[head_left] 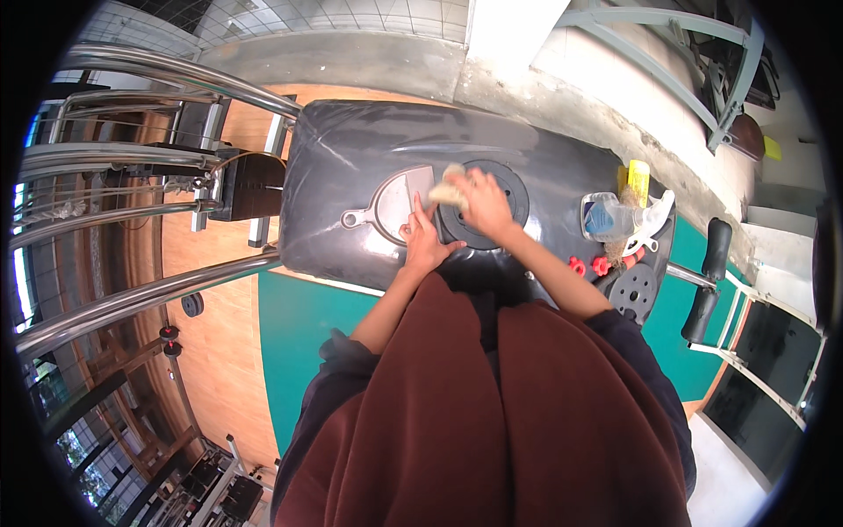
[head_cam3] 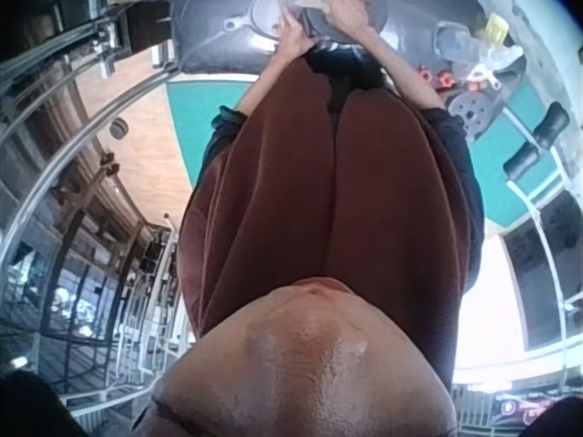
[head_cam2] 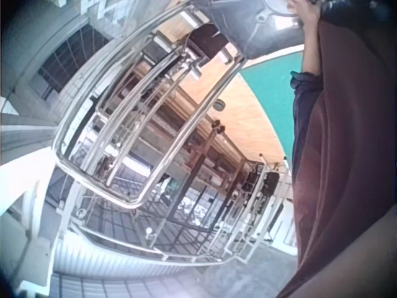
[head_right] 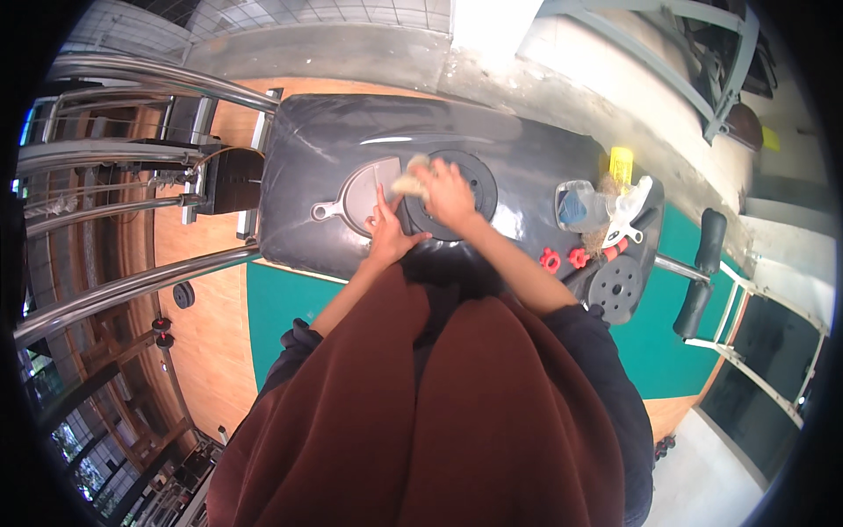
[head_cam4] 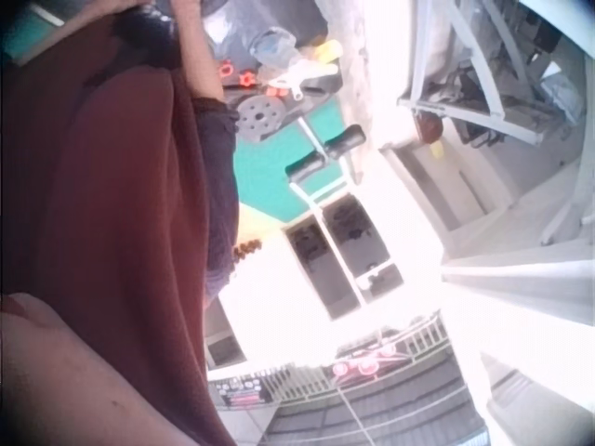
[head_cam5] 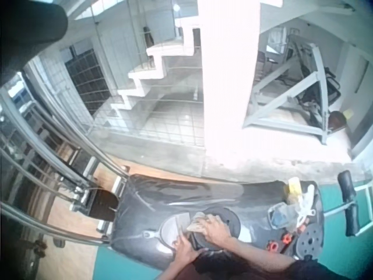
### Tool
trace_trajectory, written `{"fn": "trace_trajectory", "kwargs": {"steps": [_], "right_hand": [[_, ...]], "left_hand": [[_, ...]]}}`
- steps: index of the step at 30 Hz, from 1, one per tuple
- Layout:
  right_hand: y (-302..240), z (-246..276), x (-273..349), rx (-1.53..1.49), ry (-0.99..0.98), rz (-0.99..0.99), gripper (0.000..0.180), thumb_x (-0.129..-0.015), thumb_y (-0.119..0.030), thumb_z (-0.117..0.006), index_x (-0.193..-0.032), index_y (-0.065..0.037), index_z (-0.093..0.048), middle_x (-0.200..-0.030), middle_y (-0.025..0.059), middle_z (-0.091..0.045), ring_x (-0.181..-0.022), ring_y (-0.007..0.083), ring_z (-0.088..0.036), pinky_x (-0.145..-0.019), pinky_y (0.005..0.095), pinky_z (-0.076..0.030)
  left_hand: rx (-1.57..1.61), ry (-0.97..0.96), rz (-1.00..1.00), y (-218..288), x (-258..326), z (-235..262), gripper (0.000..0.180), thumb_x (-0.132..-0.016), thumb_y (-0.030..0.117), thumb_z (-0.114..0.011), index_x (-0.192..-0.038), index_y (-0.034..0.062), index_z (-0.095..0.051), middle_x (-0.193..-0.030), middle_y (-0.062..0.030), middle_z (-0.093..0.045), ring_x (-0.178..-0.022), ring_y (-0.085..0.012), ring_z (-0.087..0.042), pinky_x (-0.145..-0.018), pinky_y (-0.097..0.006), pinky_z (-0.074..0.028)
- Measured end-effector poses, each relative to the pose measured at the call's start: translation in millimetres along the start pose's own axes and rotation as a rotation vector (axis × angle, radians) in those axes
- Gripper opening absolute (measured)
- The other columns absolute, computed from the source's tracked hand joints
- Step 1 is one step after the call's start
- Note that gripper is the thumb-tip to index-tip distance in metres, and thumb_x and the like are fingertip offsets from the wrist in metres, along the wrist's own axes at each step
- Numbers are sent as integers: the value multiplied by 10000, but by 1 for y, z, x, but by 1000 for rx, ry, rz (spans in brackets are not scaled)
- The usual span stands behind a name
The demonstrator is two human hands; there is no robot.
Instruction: The person cleans a black weight plate with a cloth, then places it on a barbell. They pick up red collars and a brush, then wipe the barbell with the cloth. Finally, they place another weight plate on the barbell and secure it with a red collar.
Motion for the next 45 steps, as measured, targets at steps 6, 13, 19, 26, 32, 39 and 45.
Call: {"fn": "trace_trajectory", "kwargs": {"steps": [6,13,19,26,32,39,45], "right_hand": [[-16,-21,41,38,-284,224,615,-601,-31,-703,-1153,-264,-564,-1095,48,-481,-978,306,-507,-807,420,-504],[-15,-8,29,55,34,75,569,-594,-69,-714,-1120,-250,-592,-1092,69,-473,-978,307,-491,-798,391,-493],[17,12,71,157,-259,275,565,-594,-74,-714,-1109,-270,-592,-1104,51,-470,-987,297,-485,-821,376,-491],[28,31,60,163,87,-23,521,-616,-30,-672,-1073,-272,-607,-1100,64,-488,-963,298,-495,-746,374,-518],[47,23,74,181,-126,-31,526,-588,-13,-681,-1049,-260,-619,-1107,59,-481,-945,303,-496,-771,378,-506],[31,-6,-9,72,132,-125,418,-628,-74,-682,-1021,-204,-618,-1080,82,-485,-940,299,-505,-786,397,-484],[34,1,-26,110,122,-77,443,-658,-96,-680,-1073,-233,-606,-1096,62,-499,-945,313,-509,-795,407,-495]], "left_hand": [[-9,-37,9,-7,-3,-6,1375,-490,409,-856,-1398,20,100,-1386,-61,-395,-1244,-304,-331,-927,-538,-230],[110,-63,-26,-3,-4,0,1288,-531,343,-856,-1414,60,38,-1378,-41,-418,-1216,-283,-350,-917,-536,-225],[-12,-327,-6,-14,-19,-9,1108,-623,322,-785,-1451,174,-65,-1372,-22,-416,-1205,-247,-346,-937,-531,-202],[-167,-133,-8,8,-15,-10,1025,-588,434,-788,-1419,159,-255,-1321,-27,-408,-1194,-237,-359,-924,-546,-249],[-206,-106,-28,12,-14,-7,1038,-590,490,-768,-1416,122,-259,-1307,-42,-405,-1196,-244,-362,-920,-551,-253],[-178,-132,-5,10,-14,-10,1031,-596,468,-772,-1414,111,-255,-1322,-48,-398,-1196,-250,-364,-905,-589,-268],[-225,-123,-5,9,-12,-10,1046,-605,507,-751,-1421,110,-231,-1292,-58,-408,-1194,-247,-361,-900,-580,-269]]}}
Point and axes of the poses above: each hand's wrist, its own x-axis away from the middle knuckle, its own z-axis out of the back of the hand, y = z × x, the point moved 10 cm from there along -x, towards the middle knuckle
